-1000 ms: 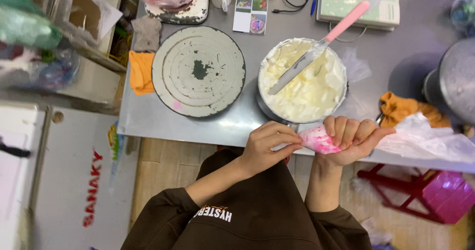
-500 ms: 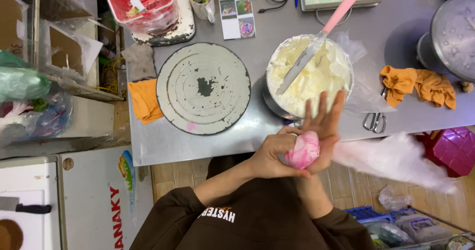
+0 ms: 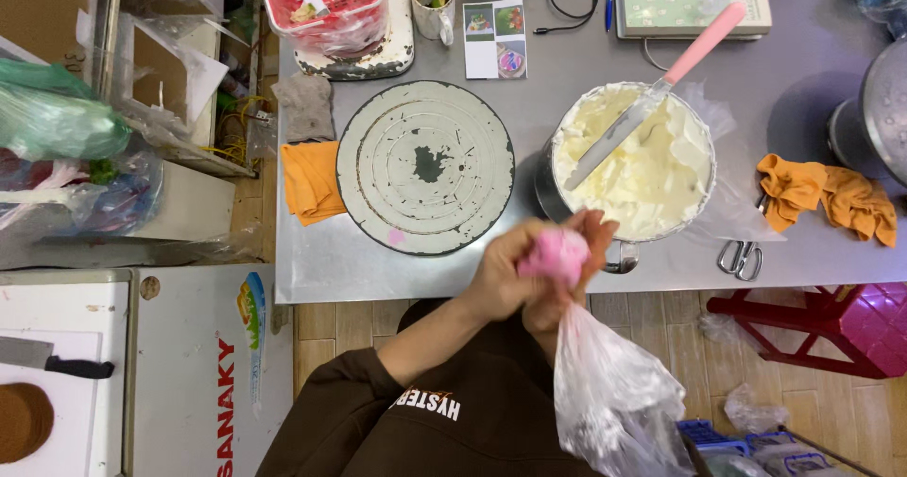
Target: The person prepares piping bags. They insert frosting from a bowl and liquid dye from a bottle into plastic bags, then twist and wipe the bags with a cloth.
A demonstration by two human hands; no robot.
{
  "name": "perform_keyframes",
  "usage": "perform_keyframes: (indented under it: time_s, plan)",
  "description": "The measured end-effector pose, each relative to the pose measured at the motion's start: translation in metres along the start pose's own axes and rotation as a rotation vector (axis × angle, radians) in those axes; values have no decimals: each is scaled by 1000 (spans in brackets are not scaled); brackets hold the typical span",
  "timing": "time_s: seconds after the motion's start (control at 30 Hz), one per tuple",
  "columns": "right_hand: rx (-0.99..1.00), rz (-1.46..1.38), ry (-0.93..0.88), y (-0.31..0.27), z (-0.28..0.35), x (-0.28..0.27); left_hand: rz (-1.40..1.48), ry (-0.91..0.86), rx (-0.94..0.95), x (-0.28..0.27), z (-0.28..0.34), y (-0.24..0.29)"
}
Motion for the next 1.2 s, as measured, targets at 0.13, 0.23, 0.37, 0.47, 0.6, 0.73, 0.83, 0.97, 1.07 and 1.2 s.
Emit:
perform_keyframes:
  time_s: [0.13,0.23,0.37,0.47,0.6,0.73,0.83,0.97,1.07,1.2]
  plan:
    - [95,96,73,0,-43,0,-558,212,106,-24,-10,8]
    - [473,-72,-5,19,-52,2,-948,-34,505,8,12,12]
    - [496,-195,97,14,-43,14,-692,-201,330,11,10,-9]
    - [242,-386,182,-11,-45,3,-583,-168,71,1,3,-16]
    - [201,-228,232,-25,-68,-60,-847,-386,221,28,31,4]
    - [170,-420,252,-24,-53,-41,-1053,-545,-163,35,28,-34]
    - [329,-494,214,-18,-63,-44,-988,-396,167,40,28,-9]
    - [134,-190,362,-28,-73,-63,-891,-390,251,40,31,-2]
    - [128,-502,285,-26,-57,-17,-789,-192,248,23,22,-12]
    - [309,-354,212,-26,-74,-9,-647,126,90,-15,22,-26]
Point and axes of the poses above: each hand's wrist, its own z-axis away from the middle knuckle, its own x-axis out of the palm, y = z × x, the point moved 7 cm from there along -z, towards the middle knuckle, and after that the axes turned 7 degrees about -x, right-handed, at the moved point
